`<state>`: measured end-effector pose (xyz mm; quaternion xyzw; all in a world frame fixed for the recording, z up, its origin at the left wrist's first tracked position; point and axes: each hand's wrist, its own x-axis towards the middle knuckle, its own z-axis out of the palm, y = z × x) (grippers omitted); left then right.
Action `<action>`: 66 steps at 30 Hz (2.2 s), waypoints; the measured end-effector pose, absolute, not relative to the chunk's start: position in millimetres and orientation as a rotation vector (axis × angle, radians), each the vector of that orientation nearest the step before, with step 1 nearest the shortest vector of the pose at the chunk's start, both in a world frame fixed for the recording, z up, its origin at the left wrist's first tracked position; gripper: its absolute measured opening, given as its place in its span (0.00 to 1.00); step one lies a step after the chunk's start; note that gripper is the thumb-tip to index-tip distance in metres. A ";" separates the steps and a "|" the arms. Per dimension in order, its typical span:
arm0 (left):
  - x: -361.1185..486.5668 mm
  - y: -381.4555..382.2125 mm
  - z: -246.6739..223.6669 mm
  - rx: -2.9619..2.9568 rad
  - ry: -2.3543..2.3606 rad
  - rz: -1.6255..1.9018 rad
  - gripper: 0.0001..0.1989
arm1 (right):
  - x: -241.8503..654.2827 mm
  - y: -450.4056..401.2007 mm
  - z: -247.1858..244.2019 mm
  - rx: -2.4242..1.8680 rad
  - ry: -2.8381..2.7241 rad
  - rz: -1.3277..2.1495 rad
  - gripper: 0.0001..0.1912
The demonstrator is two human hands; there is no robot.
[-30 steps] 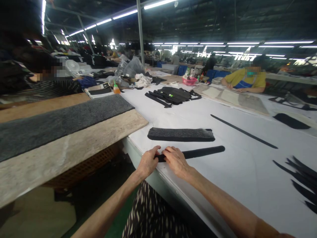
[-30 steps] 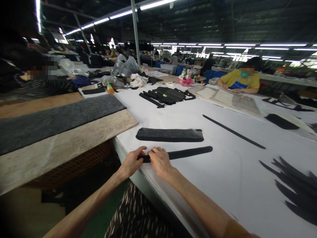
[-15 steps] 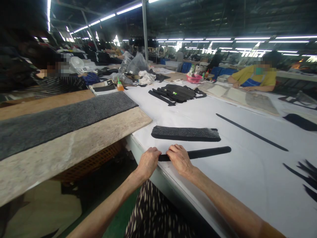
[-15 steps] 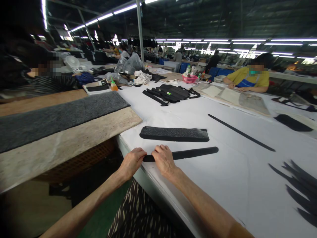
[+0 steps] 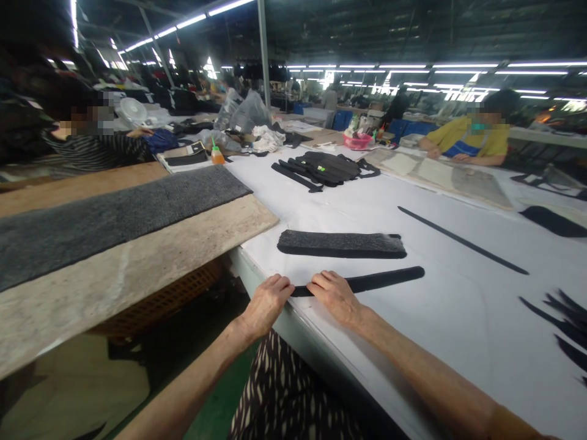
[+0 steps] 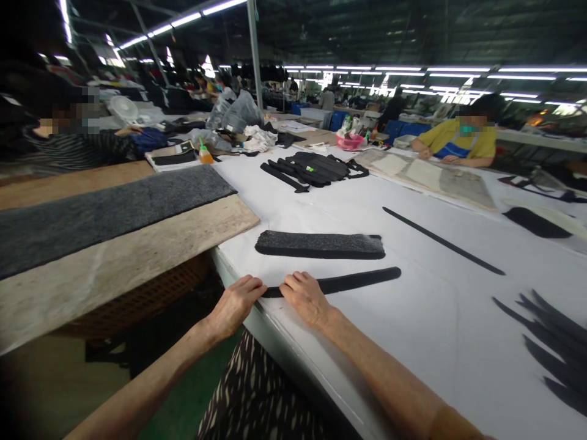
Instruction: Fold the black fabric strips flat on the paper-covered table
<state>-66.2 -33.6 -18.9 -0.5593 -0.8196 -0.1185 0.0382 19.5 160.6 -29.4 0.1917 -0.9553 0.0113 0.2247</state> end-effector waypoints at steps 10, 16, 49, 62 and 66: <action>-63.3 -35.5 -7.8 -1.828 -2.510 -0.181 0.14 | 22.3 154.4 -17.6 0.615 -2.763 -0.202 0.08; -65.8 -47.6 -23.0 -1.729 -2.441 -0.347 0.17 | 20.9 150.3 -13.9 0.621 -2.760 -0.288 0.09; -68.5 -55.7 -39.6 -0.484 -2.745 -2.187 0.21 | 11.9 144.1 -19.4 0.751 -2.713 -0.238 0.08; -71.2 -89.6 -74.4 -0.213 -2.771 -2.285 0.22 | 26.6 167.5 -22.9 0.697 -2.668 -0.195 0.11; -74.5 -101.2 -86.0 -0.212 -2.804 -2.212 0.23 | 36.4 177.4 -23.0 0.648 -2.685 -0.175 0.11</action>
